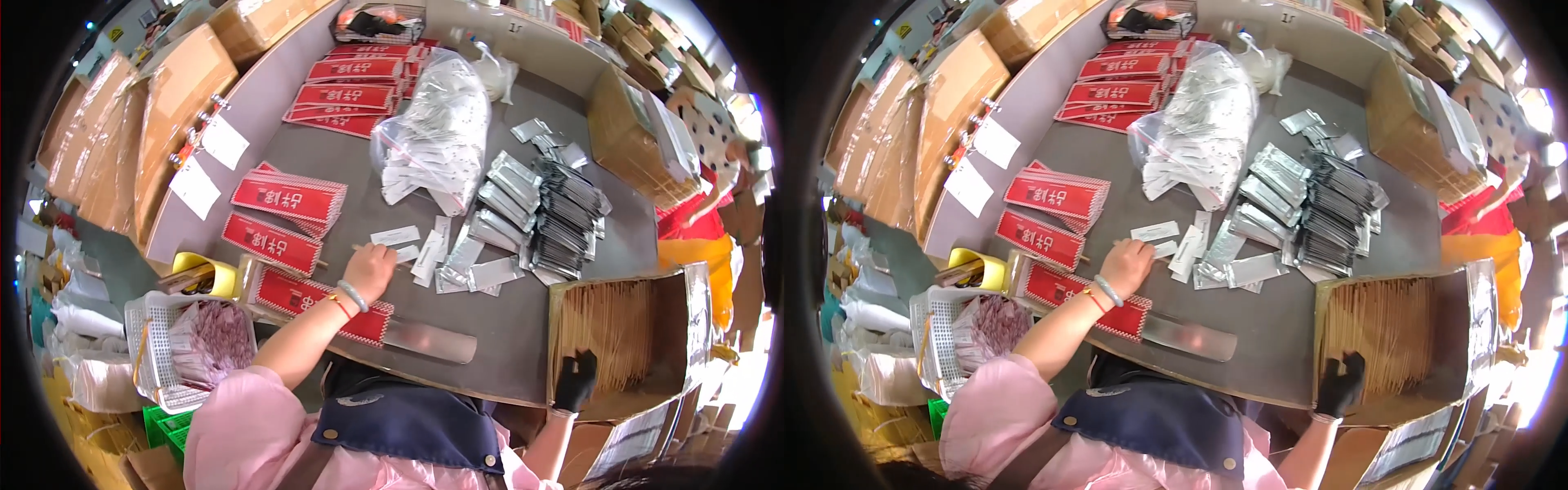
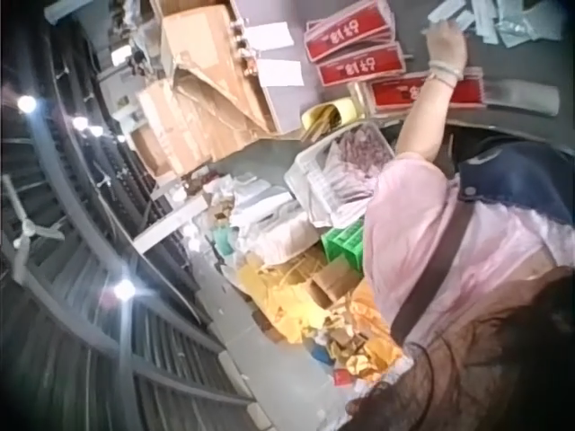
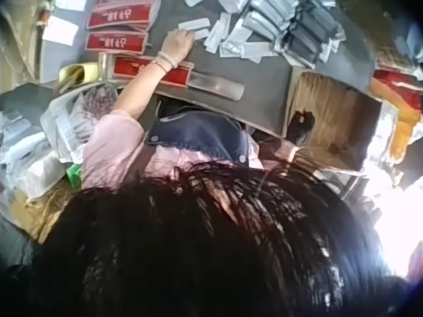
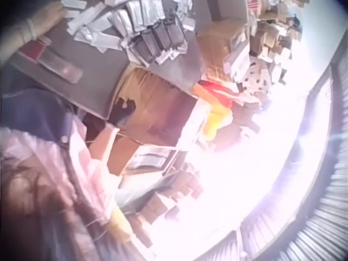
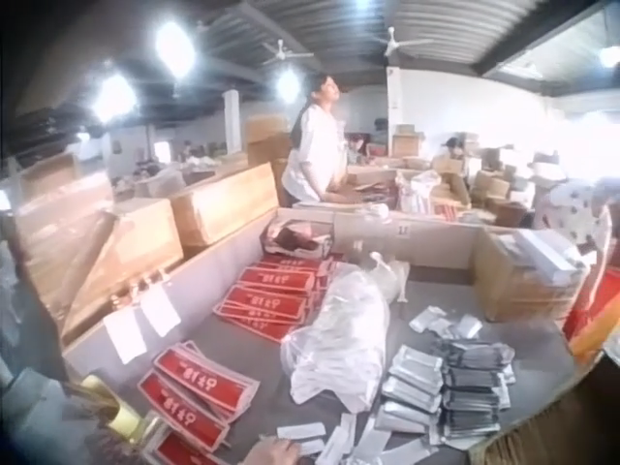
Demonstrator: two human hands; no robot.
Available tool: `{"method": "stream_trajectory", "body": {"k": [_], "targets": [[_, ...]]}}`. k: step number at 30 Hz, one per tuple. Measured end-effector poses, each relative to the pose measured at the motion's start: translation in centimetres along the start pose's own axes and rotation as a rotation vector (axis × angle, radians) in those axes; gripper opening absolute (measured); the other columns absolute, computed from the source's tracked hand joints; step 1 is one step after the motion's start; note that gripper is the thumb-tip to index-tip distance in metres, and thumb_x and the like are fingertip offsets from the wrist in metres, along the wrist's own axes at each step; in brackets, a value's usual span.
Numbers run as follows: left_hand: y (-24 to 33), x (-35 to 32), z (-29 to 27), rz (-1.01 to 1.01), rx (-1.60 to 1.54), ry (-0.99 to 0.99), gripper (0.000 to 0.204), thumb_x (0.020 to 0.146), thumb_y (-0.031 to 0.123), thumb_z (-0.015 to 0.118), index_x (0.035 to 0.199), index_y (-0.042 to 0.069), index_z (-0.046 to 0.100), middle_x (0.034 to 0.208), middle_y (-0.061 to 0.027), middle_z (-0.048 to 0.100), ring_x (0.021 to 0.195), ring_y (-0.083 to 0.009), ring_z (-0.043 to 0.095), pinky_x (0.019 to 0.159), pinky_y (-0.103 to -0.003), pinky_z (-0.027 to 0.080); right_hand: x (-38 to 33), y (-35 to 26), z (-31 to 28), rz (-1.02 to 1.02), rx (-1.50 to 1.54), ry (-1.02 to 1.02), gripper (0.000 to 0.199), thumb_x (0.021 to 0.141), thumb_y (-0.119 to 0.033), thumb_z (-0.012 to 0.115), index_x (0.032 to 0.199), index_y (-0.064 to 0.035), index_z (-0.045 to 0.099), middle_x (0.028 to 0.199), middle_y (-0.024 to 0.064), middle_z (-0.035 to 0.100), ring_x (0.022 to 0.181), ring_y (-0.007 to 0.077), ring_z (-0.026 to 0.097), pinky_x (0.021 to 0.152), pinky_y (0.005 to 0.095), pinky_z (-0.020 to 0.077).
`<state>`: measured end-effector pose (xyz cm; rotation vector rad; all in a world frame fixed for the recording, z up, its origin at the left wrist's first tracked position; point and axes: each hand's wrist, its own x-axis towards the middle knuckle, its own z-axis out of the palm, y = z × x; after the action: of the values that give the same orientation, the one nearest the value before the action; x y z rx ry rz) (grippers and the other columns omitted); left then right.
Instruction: Packaging thin wooden sticks into plastic sleeves and small red cardboard boxes.
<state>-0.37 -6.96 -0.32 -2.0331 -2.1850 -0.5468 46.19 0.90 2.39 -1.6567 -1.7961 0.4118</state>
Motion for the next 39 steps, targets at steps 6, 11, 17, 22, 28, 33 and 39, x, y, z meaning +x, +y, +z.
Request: {"method": "stream_trajectory", "body": {"k": [6,11,17,22,28,33,39], "targets": [[6.8,4.0,-0.5,-0.067,-0.437,0.220,0.006,0.082,0.001,0.062,0.087,0.003,0.059,0.078,-0.0144,0.061,0.074,-0.0344,0.061,0.064,-0.044,0.049,-1.7,4.6,-4.2,0.109,-0.492,-0.171,0.034,0.079,-0.019,0.071,0.104,0.0032,0.066,0.101,0.0188,0.067,0.093,0.0333,0.064,0.086,0.0401,0.0495],[13.5,7.3,3.9,-0.031,-0.247,0.044,0.024,0.073,0.018,0.076,0.091,0.011,0.062,0.096,-0.0063,0.056,0.093,-0.0294,0.053,0.076,-0.043,0.043,-0.8,2.2,-2.9,0.243,-0.476,-0.217,0.037,0.084,-0.020,0.053,0.109,0.0043,0.064,0.113,0.0238,0.065,0.107,0.0388,0.061,0.093,0.0460,0.0470],[13.8,8.2,3.8,-0.025,-0.238,-0.086,0.031,0.072,0.021,0.079,0.096,0.011,0.062,0.096,-0.0063,0.059,0.094,-0.0280,0.054,0.079,-0.043,0.040,-2.2,2.8,-3.1,0.203,-0.389,-0.060,0.031,0.086,-0.011,0.052,0.108,0.0063,0.064,0.111,0.0248,0.064,0.106,0.0405,0.059,0.094,0.0443,0.0466],[11.3,5.1,-0.1,-0.043,-0.687,-0.254,0.019,0.073,0.018,0.077,0.086,0.010,0.066,0.069,-0.0059,0.063,0.067,-0.0287,0.061,0.064,-0.041,0.044,-1.8,2.8,-4.2,0.075,-0.231,0.086,0.027,0.083,-0.005,0.055,0.107,-0.0002,0.066,0.095,0.0195,0.062,0.091,0.0386,0.057,0.082,0.0461,0.0453],[9.2,-3.0,-3.9,0.084,-0.422,-0.351,0.035,0.065,0.026,0.083,0.093,0.011,0.070,0.086,-0.0041,0.063,0.089,-0.0248,0.059,0.082,-0.041,0.044,-1.2,-8.9,0.1,-0.313,0.106,-0.441,0.024,0.085,0.001,0.064,0.107,-0.0047,0.070,0.078,0.0128,0.055,0.074,0.0311,0.056,0.066,0.0368,0.0442],[6.0,-5.4,-7.1,0.020,-0.339,-0.233,0.068,0.054,0.029,0.088,0.113,0.006,0.065,0.111,-0.0086,0.059,0.108,-0.0330,0.051,0.095,-0.045,0.040,-2.3,-9.9,3.3,-0.468,-0.057,-0.709,0.030,0.083,-0.012,0.067,0.113,-0.0161,0.069,0.080,0.0116,0.058,0.078,0.0324,0.058,0.069,0.0422,0.0470],[6.6,-6.0,-5.2,0.088,-0.387,-0.241,0.069,0.056,0.026,0.086,0.118,0.007,0.063,0.116,-0.0079,0.059,0.111,-0.0305,0.050,0.097,-0.047,0.040,-3.9,-11.2,7.6,-0.595,-0.075,-0.688,0.027,0.080,-0.017,0.067,0.107,-0.0163,0.069,0.082,0.0108,0.061,0.084,0.0323,0.059,0.075,0.0432,0.0482]]}}
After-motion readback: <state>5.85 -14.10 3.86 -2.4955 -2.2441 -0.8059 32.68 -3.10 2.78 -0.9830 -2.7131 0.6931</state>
